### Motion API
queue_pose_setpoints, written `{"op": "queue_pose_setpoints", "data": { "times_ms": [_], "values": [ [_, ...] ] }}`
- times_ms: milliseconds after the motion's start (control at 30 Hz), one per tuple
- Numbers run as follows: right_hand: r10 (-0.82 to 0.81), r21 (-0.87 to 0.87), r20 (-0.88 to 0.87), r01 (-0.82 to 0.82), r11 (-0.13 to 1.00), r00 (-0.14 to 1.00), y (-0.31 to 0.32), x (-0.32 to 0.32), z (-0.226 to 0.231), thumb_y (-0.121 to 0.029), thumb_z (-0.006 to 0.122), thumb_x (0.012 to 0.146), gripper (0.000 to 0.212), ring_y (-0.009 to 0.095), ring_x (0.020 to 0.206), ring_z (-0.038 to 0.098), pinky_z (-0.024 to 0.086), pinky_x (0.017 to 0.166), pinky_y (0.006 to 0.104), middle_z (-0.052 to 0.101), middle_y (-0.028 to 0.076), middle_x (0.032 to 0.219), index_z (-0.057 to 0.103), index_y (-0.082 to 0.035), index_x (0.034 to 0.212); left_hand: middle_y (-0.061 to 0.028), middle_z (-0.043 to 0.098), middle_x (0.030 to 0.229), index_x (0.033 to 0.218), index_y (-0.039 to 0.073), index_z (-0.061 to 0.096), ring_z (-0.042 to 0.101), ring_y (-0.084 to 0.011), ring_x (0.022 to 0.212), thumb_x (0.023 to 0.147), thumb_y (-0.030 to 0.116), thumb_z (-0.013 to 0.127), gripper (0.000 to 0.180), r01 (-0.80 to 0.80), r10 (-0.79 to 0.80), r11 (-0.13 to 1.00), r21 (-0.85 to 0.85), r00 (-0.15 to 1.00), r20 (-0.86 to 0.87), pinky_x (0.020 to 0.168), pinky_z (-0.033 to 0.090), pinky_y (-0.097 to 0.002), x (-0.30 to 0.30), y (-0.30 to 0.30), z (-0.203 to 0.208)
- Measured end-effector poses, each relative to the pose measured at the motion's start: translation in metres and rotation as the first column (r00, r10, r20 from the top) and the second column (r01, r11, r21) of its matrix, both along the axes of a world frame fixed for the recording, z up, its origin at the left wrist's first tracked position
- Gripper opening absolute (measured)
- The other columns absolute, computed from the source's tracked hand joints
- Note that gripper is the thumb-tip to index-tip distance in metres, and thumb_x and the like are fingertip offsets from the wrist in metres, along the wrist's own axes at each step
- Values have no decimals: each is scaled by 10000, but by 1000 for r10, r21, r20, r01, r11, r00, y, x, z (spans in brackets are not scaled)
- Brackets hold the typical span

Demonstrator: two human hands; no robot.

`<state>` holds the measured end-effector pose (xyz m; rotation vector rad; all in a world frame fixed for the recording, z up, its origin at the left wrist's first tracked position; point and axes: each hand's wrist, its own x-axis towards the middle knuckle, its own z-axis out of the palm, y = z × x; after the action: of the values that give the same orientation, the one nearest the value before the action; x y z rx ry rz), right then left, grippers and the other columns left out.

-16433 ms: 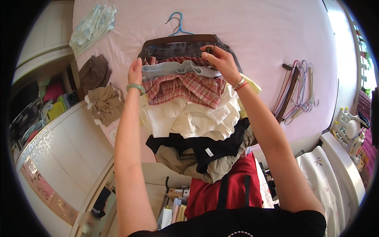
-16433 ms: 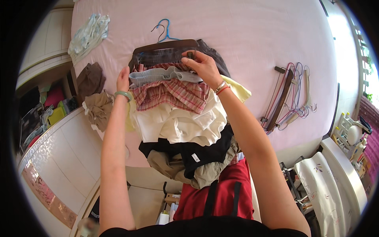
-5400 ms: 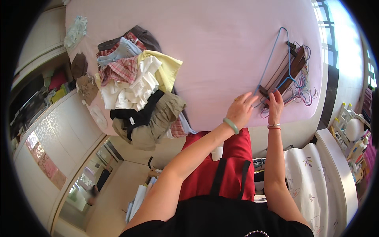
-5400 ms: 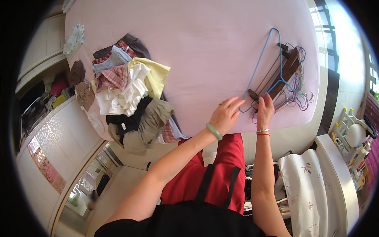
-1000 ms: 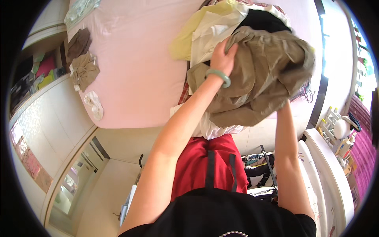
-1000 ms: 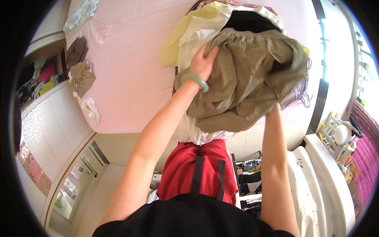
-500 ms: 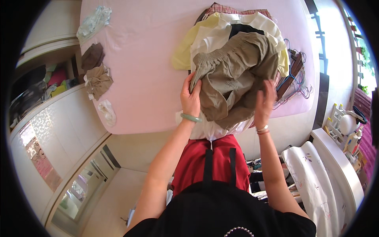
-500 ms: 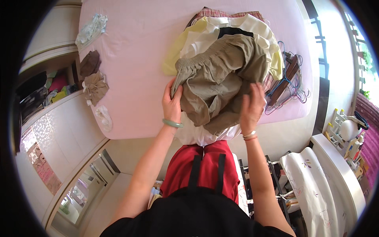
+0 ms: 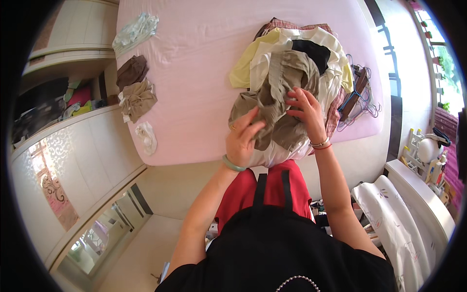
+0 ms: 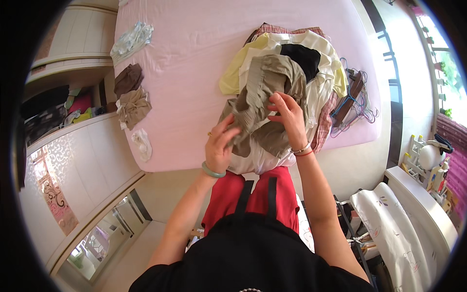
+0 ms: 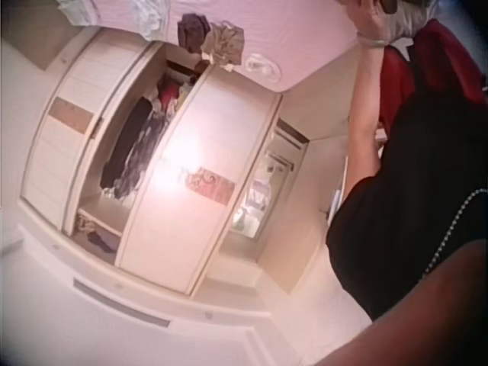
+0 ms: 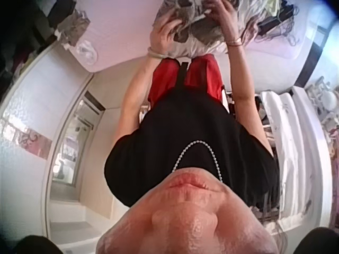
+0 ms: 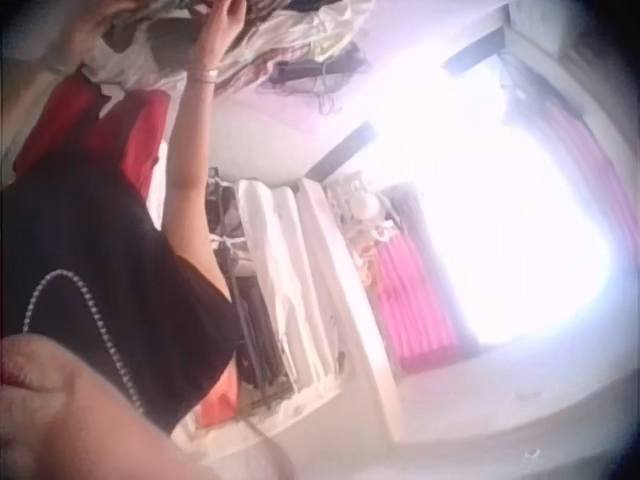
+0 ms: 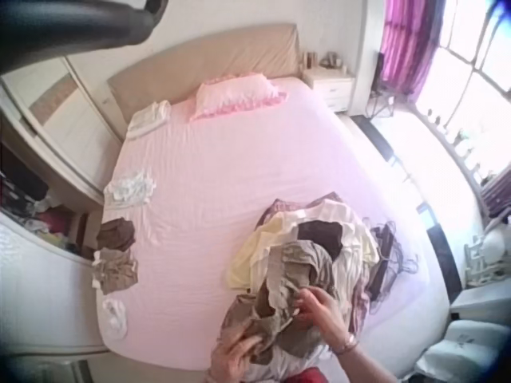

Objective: The person removes several garments from hangers and places the empty hangers on the bed. They then fold a pair of khaki shorts and a black t-shirt by hand, smoothing the fabric and stacking the folded items on the bed.

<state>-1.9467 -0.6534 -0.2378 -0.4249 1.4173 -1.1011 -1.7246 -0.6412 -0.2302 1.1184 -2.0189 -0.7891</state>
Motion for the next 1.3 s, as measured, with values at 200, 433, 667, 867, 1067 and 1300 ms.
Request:
{"op": "queue_pose_setpoints", "data": {
  "times_ms": [200, 433, 667, 867, 1067, 1300],
  "values": [
    [179, 66, -150, -171, 983, 972, 14, 65, -7, -387, 772, 819, 804, 163, 1022, 589, 491, 827, 286, 613, 140, 1163, 407, 33, 1399, -88, 545, 1362, 1067, 157, 669, 535, -265, 1208, 764, 83, 602, 319, 416, -405, 906, -80, 906, 126, 983, 431, -434, 37, 45, 11],
    [85, -68, -450, -129, 989, 889, 31, 170, 19, -154, 579, 925, 354, 89, 765, 531, 456, 720, 240, 634, 38, 878, 592, 33, 1226, -104, 592, 1256, 1140, 119, 621, 566, -274, 1120, 872, 177, 676, 279, 281, -229, 890, 358, 956, -181, 934, 450, -357, 140, 50, 58],
    [84, -345, -638, -381, 858, 766, 19, 272, 94, -200, 593, 949, 309, 226, 656, 593, 471, 649, 314, 639, 164, 783, 622, 12, 1172, -97, 542, 1170, 1331, 44, 437, 556, -137, 884, 815, 245, 766, 644, -238, 508, 724, 648, 819, -267, 725, 489, -287, 232, -28, 62],
    [134, -279, -750, -492, 824, 648, 24, 288, 148, -190, 584, 945, 260, 329, 740, 634, 485, 657, 365, 650, 189, 867, 648, -25, 1134, -122, 645, 994, 1245, 50, 578, 607, -216, 715, 804, 145, 723, 474, -252, 228, 953, 168, 963, 146, 675, 504, -310, 288, -66, 70],
    [-45, -303, -882, -494, 815, 468, 23, 279, 159, -158, 588, 929, 205, 336, 731, 602, 475, 629, 373, 627, 123, 860, 662, -106, 1113, -32, 647, 884, 1093, 33, 600, 519, -46, 681, 905, 61, 612, 190, -121, 436, 806, 579, 782, -444, 564, 408, -214, 269, -58, 117],
    [-151, -373, -884, -472, 799, 443, 15, 241, 148, -167, 553, 946, 213, 345, 801, 625, 505, 714, 388, 649, 128, 949, 655, -120, 1127, -162, 659, 864, 1209, 78, 607, 613, -280, 716, 816, 72, 709, 406, -182, 171, 971, 155, 982, 84, 702, 501, -362, 252, -40, 164]
  ]
}}
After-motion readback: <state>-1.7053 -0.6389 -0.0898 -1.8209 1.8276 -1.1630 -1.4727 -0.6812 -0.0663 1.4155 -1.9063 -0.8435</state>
